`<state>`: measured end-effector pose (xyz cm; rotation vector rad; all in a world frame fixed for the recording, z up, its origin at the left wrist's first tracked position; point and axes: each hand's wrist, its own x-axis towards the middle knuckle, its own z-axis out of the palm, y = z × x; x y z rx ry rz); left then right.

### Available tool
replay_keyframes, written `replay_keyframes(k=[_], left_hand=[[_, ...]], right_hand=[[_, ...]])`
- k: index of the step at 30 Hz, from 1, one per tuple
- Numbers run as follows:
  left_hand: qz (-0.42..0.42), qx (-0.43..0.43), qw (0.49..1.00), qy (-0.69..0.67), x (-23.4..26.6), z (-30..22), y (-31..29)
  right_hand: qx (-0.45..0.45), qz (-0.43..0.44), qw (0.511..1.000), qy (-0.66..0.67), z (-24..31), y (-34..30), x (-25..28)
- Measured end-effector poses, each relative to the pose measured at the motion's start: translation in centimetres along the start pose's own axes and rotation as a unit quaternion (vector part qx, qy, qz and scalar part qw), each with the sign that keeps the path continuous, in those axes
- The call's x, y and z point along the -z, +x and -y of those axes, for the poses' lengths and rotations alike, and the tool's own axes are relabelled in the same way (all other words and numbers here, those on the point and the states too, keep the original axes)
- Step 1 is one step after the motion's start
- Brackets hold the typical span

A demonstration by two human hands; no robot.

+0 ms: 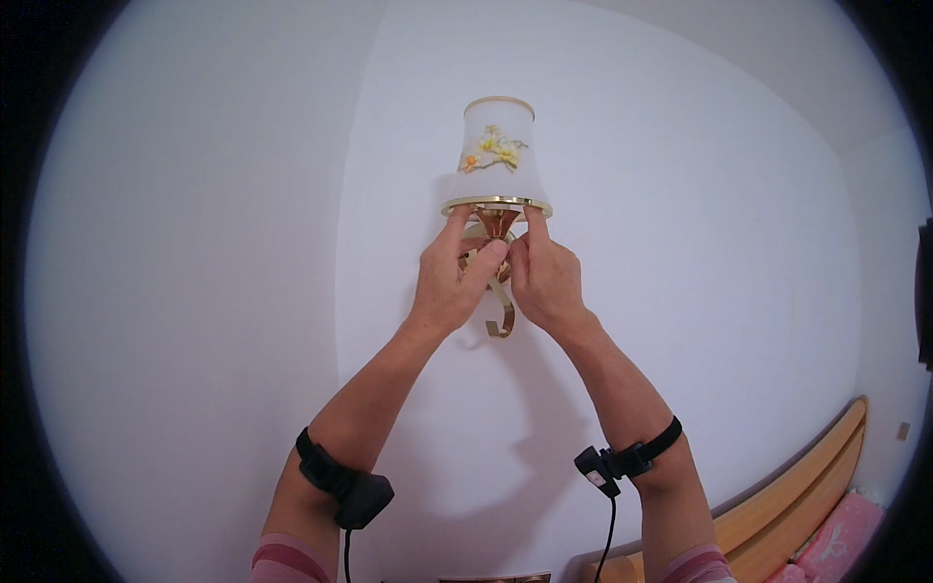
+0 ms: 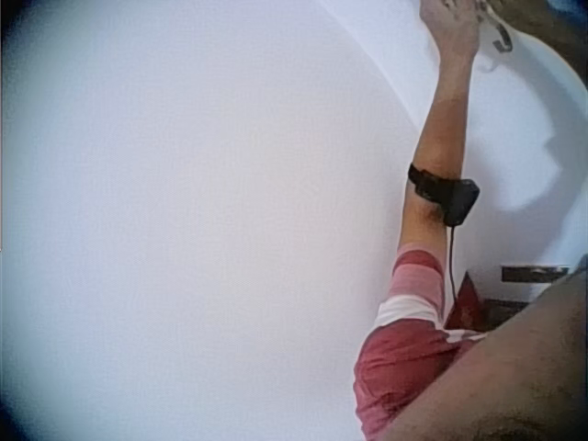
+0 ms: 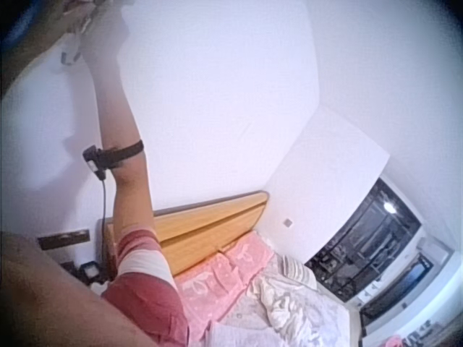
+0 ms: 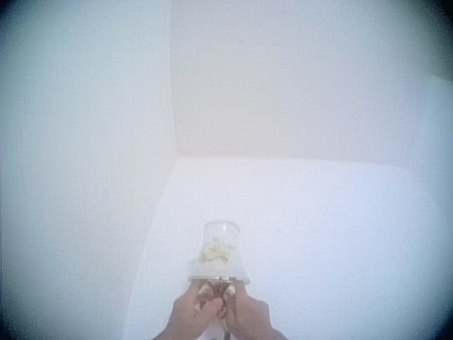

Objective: The person wipes a wall lamp shade with a blue cloth, carries it to a bedroom, and installs it onto a wall-mounted fixture. They then place a light bulb into the socket and secure the shade.

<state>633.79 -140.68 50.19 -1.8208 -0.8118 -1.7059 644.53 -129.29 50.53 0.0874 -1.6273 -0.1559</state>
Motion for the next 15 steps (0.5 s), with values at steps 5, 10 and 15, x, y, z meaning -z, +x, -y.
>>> replay_keyframes(k=[5,10,15], left_hand=[[0.02,-0.004,1.0,-0.008,-0.16,0.16,0.24],[-0.011,-0.027,0.999,-0.016,-0.39,0.18,0.05],[0.005,-0.028,1.0,-0.009,-0.35,0.27,0.19]], right_hand=[[0.012,-0.005,1.0,0.022,-0.02,0.1,-0.24],[0.001,-0.014,1.0,0.018,0.03,0.05,-0.19],[0.015,-0.018,1.0,0.02,0.03,-0.04,-0.08]])
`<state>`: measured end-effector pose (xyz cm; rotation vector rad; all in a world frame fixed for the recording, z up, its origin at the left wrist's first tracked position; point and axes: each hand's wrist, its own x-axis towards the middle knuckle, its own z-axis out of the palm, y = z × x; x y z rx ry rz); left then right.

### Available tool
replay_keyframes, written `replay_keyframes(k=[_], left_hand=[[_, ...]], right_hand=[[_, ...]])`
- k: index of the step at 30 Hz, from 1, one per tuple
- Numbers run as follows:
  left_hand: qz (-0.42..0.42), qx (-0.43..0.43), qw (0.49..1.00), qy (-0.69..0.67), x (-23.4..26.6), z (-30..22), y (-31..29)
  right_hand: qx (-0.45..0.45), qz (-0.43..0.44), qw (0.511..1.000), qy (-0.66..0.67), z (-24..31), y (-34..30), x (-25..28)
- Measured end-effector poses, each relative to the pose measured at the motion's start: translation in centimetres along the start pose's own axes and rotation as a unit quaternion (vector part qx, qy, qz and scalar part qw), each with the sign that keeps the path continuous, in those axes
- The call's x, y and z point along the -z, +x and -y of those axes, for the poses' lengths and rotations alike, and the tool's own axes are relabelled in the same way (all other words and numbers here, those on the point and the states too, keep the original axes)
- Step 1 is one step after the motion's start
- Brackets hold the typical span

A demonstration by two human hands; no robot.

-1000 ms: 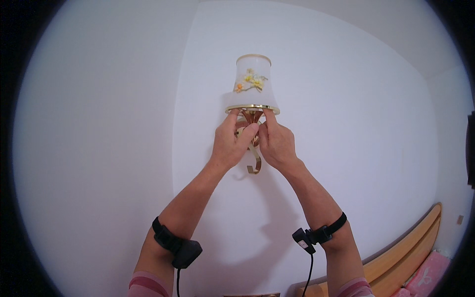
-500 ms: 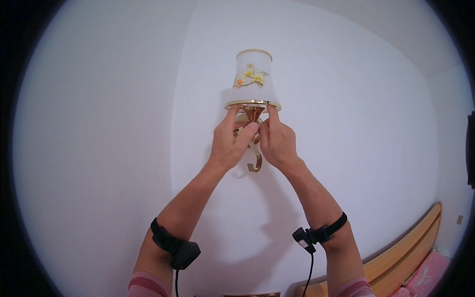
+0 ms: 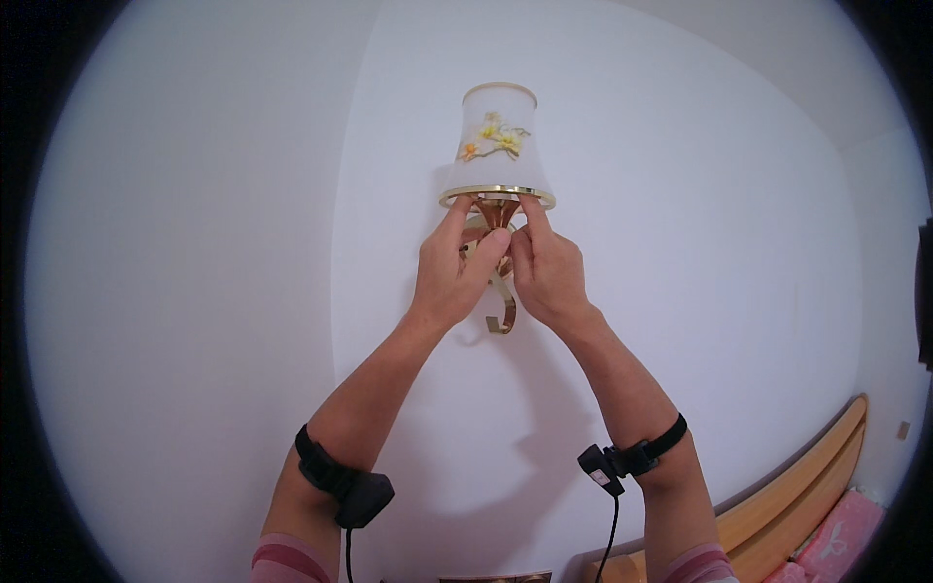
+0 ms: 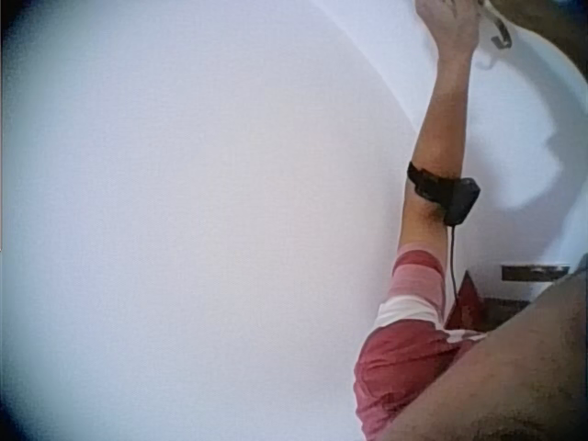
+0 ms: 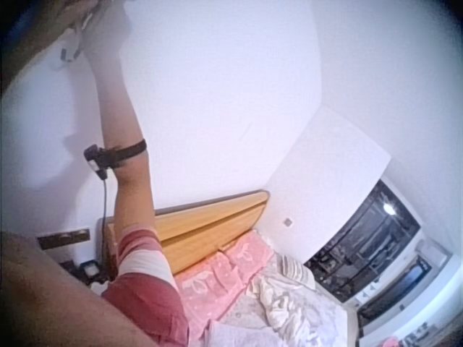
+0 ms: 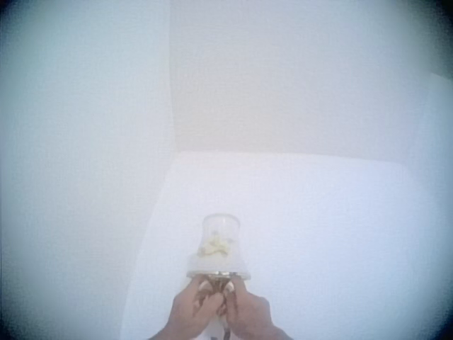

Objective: The person wipes a wall lamp shade with a blue cloth, carries it to a bedroom, and installs it onto a wall-mounted fixture. They then place a light bulb into the socket and secure the shade.

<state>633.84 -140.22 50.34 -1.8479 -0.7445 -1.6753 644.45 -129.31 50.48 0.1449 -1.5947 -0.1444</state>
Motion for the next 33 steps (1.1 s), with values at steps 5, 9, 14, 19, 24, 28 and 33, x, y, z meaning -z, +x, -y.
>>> replay_keyframes(k=[5,9,14,19,24,28,33], left_hand=[[-0.035,-0.006,0.999,-0.022,-0.19,0.01,-0.13],[-0.006,0.015,1.0,-0.013,-0.01,-0.03,-0.16],[-0.008,-0.001,1.0,-0.018,0.26,-0.08,-0.06],[-0.014,0.045,0.998,-0.027,0.38,-0.28,0.01],[-0.009,0.042,0.999,0.004,0.3,-0.37,-0.04],[-0.024,0.067,0.997,0.013,0.31,-0.5,0.09],[-0.033,0.004,0.999,0.027,0.14,-0.48,0.04]], right_hand=[[-0.032,0.013,0.999,-0.015,0.26,0.13,0.22],[0.014,0.005,1.0,0.0,0.51,0.01,0.3],[-0.037,0.001,0.999,-0.04,0.43,0.04,0.16],[0.014,-0.012,1.0,-0.017,0.49,0.23,0.32],[-0.031,0.016,0.997,-0.067,0.63,0.24,0.56],[0.021,-0.006,0.999,-0.037,0.5,0.11,0.51],[0.001,0.008,0.997,-0.076,0.27,0.16,0.61]])
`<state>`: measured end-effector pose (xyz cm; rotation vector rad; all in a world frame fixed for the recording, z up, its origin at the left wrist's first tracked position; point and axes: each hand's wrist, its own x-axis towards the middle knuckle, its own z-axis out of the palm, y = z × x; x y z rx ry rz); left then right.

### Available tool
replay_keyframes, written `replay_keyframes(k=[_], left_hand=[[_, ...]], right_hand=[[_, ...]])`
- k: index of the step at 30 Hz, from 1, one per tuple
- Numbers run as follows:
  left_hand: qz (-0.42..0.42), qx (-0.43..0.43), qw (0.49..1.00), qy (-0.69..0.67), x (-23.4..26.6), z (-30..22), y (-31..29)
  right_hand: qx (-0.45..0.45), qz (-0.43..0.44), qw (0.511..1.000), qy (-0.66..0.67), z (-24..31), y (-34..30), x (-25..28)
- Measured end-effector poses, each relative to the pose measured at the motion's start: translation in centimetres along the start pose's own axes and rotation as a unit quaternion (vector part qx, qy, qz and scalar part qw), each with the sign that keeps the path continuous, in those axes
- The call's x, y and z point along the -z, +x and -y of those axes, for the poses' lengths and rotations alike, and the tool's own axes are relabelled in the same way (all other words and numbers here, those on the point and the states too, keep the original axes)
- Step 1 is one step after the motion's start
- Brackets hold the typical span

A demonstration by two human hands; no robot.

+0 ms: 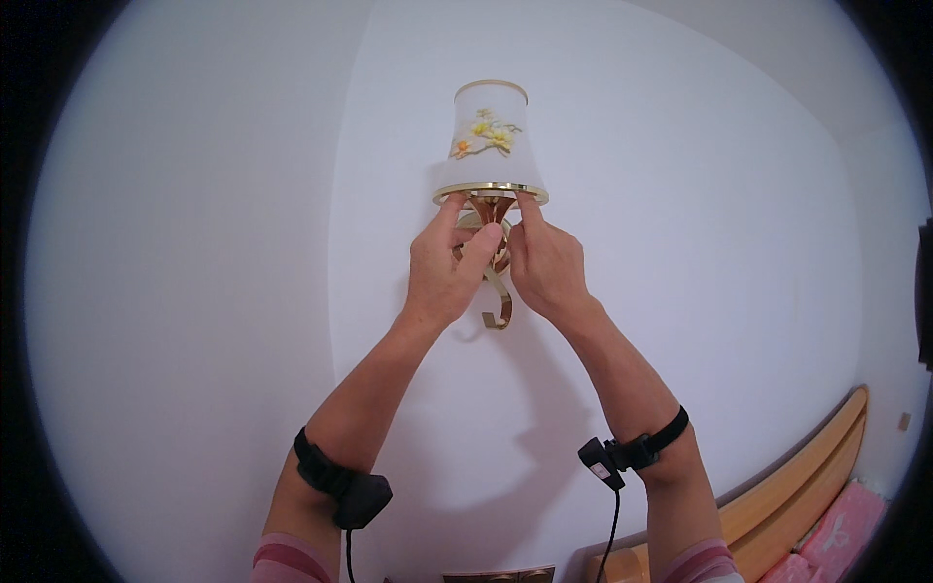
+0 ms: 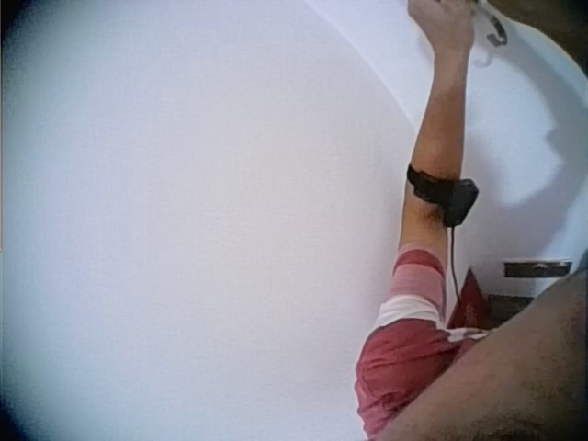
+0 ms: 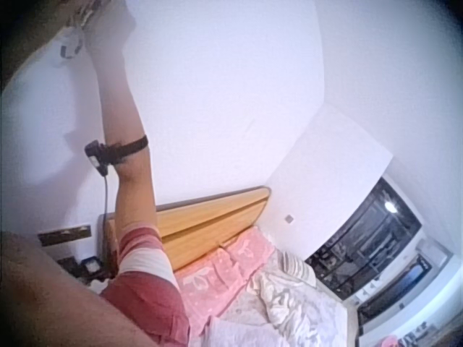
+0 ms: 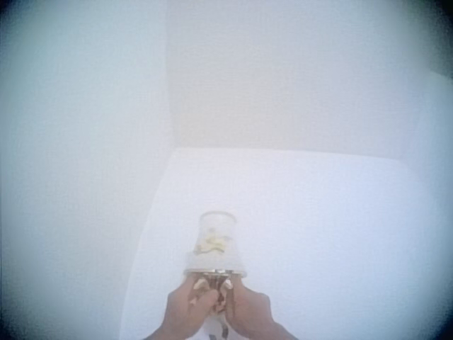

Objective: The person wipes a wall lamp shade with a blue cloth, carries it to a bedroom, and installs it onto a wall-mounted fixture. They then place a light bulb into the socket and secure the shade.

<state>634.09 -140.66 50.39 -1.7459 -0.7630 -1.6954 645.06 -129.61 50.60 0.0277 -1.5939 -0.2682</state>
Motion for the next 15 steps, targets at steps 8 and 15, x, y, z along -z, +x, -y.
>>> replay_keyframes(k=[8,15], left_hand=[[0.036,0.034,0.998,0.027,0.5,-0.48,0.18],[0.023,0.001,1.0,0.009,0.23,-0.51,0.55]], right_hand=[[-0.03,0.002,1.0,0.0,0.09,0.18,0.0],[-0.002,-0.014,1.0,0.019,-0.3,0.44,-0.46]])
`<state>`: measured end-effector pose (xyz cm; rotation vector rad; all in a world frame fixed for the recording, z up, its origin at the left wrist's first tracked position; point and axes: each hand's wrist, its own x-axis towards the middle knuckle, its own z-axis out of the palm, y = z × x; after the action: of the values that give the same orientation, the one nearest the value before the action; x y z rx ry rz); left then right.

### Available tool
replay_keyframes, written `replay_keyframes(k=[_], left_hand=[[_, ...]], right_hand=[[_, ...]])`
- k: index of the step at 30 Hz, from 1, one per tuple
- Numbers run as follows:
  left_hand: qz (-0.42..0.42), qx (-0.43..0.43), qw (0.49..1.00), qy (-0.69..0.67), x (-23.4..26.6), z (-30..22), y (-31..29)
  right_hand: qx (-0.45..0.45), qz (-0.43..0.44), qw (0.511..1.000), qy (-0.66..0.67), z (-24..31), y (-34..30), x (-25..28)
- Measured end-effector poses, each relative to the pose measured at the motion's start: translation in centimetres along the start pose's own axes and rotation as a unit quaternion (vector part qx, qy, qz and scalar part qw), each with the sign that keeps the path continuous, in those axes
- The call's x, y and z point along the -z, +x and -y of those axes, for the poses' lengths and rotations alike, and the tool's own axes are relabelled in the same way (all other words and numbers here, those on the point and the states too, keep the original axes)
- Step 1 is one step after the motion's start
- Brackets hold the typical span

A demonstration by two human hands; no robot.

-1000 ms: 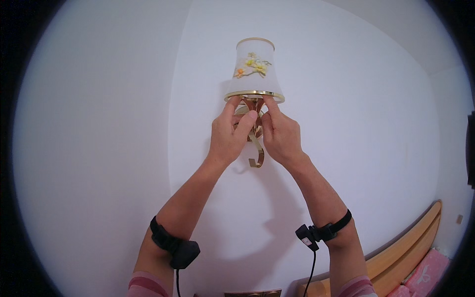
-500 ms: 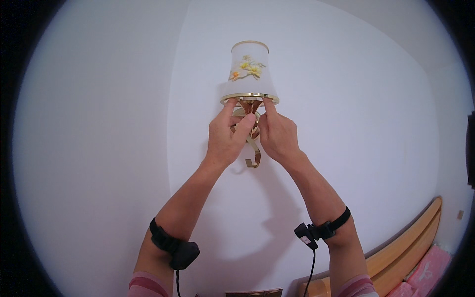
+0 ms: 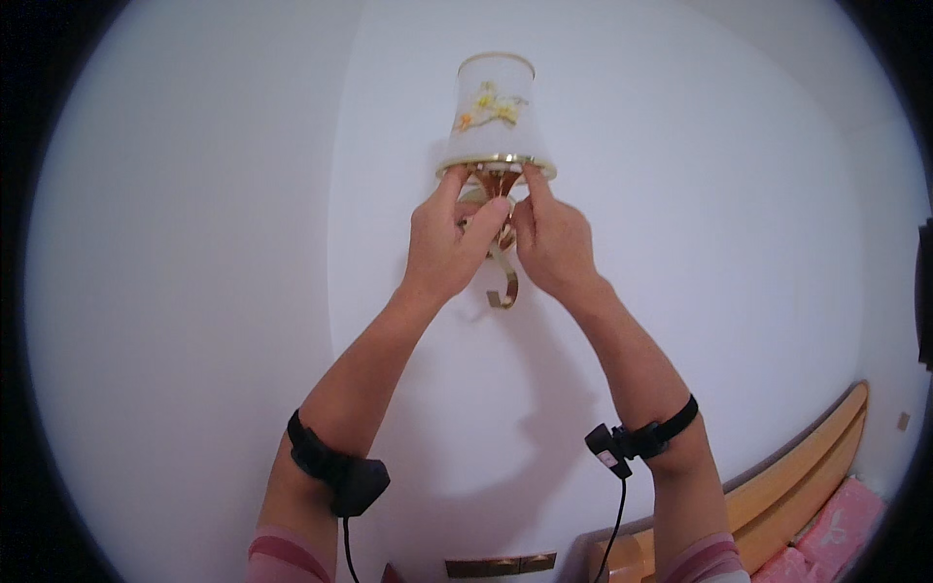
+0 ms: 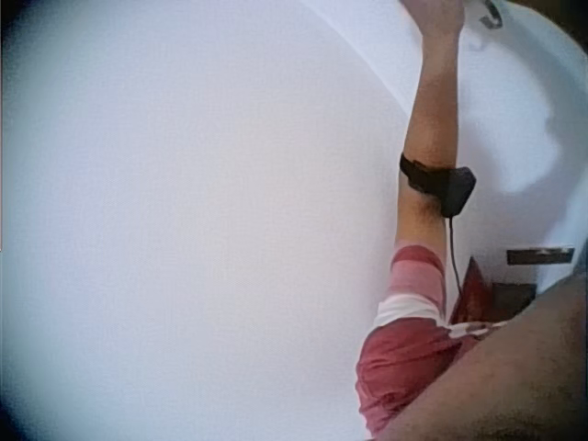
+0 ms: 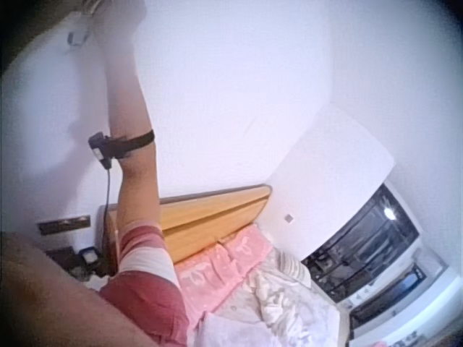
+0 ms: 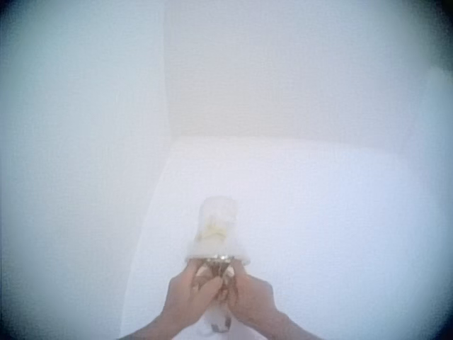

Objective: The person wipes a wall lamp shade with a blue cloth, carries it to a bedroom, and installs it onto a wall-mounted fixture. They then place a light bulb into the socket and secure the shade.

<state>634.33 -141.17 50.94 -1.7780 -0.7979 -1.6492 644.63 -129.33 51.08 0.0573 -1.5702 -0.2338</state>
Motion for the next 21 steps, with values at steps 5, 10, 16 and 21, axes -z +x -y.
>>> replay_keyframes(k=[5,10,16,21], left_hand=[[-0.02,-0.035,0.999,0.007,-0.5,0.6,-0.2],[-0.02,-0.048,0.999,0.011,-0.5,0.8,-0.1],[-0.026,-0.047,0.999,-0.006,-0.6,1.6,0.0],[-0.006,-0.036,0.999,-0.01,-0.5,1.6,-0.2]], right_hand=[[-0.019,0.0,1.0,-0.008,0.3,-0.1,0.0],[-0.01,-0.005,1.0,0.016,0.1,-0.1,-0.2],[0.011,-0.014,1.0,-0.004,-0.5,-0.3,-0.7],[-0.02,-0.002,1.0,0.004,-0.5,-0.4,-0.8]])
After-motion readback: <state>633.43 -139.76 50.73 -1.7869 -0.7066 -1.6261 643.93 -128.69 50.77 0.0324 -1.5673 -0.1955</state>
